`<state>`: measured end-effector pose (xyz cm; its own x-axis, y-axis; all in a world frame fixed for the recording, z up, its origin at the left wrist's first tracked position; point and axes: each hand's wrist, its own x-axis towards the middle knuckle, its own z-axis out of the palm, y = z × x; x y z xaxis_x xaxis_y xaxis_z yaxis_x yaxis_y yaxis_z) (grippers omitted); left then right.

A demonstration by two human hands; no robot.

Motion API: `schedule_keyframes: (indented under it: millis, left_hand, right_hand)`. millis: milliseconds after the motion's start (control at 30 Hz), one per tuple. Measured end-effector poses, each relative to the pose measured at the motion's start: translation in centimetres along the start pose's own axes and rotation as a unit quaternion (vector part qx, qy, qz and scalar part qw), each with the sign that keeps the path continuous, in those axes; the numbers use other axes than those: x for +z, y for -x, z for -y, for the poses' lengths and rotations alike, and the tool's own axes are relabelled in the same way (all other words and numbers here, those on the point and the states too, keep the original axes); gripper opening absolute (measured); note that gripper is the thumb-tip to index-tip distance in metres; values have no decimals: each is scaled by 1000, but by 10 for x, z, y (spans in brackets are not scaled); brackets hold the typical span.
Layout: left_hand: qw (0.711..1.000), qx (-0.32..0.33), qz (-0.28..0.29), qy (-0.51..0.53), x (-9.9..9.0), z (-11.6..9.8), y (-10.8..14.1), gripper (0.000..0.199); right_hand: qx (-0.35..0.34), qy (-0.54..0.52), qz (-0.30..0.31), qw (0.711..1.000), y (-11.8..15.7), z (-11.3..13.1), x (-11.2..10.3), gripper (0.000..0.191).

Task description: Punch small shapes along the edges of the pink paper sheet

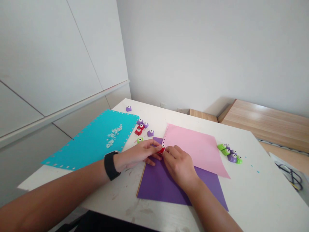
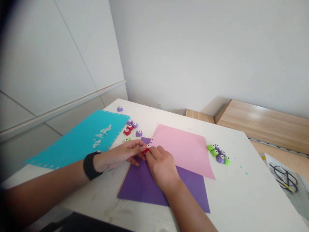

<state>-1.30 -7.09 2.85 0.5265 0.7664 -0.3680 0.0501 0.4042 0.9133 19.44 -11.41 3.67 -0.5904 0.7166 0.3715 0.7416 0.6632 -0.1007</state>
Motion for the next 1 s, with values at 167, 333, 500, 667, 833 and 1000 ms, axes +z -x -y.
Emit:
schedule_keyframes:
  millis: [167,333,500,667,833,1000]
  left_hand:
    - [1000,12,-7,24,1,3,-2,41]
    - [999,6,-24,42,5,2,-2,37]
    - [998,-4,-34,51,4,2,-2,36]
    - [998,2,-27,48,1,1,0,44]
    - [1000,-1,3,24,-4,5,0,49]
    - [1000,18,8,-21,-4,8,-2,47]
  right_hand:
    - [-22,44,1,999,0,2,3,11]
    - [-43,80,-12,996,-1,5,5,6]
    - [-54,83,-5,995,-1,9,11,6]
    - [-10,-32,-11,999,-2,12,11,8]
    - [142,-186,-11,972,1,-15,-11,16]
    - [237,-107,36,965,11,-57,-16,20]
